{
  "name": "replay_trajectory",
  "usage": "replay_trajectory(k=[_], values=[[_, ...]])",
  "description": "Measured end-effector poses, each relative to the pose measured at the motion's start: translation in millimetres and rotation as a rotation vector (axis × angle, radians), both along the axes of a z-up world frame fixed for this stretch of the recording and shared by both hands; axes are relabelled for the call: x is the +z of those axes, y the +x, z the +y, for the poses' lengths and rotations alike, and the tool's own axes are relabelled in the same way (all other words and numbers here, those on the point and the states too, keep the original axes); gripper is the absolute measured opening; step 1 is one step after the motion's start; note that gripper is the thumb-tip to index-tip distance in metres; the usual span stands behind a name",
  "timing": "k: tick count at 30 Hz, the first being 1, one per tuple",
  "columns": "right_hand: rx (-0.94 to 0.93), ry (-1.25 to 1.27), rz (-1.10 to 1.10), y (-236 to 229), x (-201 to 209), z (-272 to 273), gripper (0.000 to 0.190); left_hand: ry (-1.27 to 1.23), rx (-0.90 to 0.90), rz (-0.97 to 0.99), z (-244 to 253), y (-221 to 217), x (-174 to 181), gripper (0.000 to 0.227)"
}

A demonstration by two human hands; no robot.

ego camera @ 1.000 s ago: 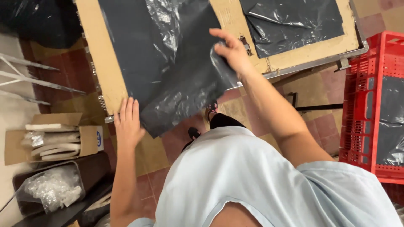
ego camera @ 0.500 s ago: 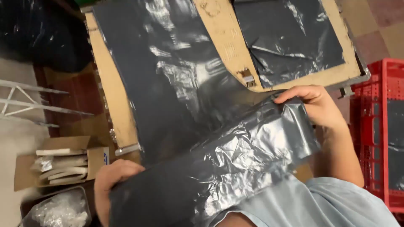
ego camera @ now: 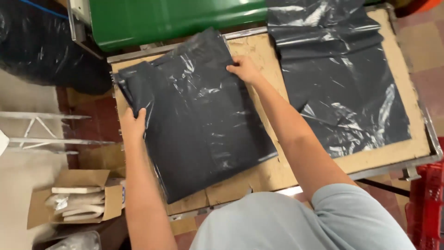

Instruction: The person repeatedly folds black plastic-wrapped rectangular packs on a cardboard-covered table and places them into a red basket. The person retrieves new packs from a green conveyor belt, folds them by hand, and stacks them in the basket.

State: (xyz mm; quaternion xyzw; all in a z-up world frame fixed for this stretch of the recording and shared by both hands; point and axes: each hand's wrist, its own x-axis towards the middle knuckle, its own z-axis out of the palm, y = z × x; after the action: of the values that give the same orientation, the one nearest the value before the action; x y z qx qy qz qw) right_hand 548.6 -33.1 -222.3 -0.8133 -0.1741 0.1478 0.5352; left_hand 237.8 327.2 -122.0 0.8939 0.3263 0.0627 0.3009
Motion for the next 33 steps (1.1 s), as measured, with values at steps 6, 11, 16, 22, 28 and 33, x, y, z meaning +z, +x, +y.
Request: replay_trajectory(k=[6, 11, 16, 22, 28, 33], values=[[-0.001, -0.472, -0.203, -31, 141, 25, 0.01, -0.021, 0.107, 0.325, -44, 20, 77, 0.039], [0.237, -0.663, -0.569, 24, 90, 69, 0.084, 0.274, 0.144, 0.1, -34, 18, -2, 0.032], [0.251, -0.963, -0.685, 29, 65, 97, 0.092, 0.859, 0.121, -0.003, -80, 19, 14, 0.043], [0.143, -0.917, -0.78, 6, 68, 90, 0.036, -0.746, -0.097, 0.088, -130, 37, 58, 0.056], [0.066, -0.782, -0.488, -3, 71, 95, 0.034, -0.866, 0.018, 0.08, -121, 38, 45, 0.061], [0.095, 0.052, -0.726, -119, 170, 19, 0.025, -1.543, 0.134, -0.095, -97, 19, 51, 0.124]])
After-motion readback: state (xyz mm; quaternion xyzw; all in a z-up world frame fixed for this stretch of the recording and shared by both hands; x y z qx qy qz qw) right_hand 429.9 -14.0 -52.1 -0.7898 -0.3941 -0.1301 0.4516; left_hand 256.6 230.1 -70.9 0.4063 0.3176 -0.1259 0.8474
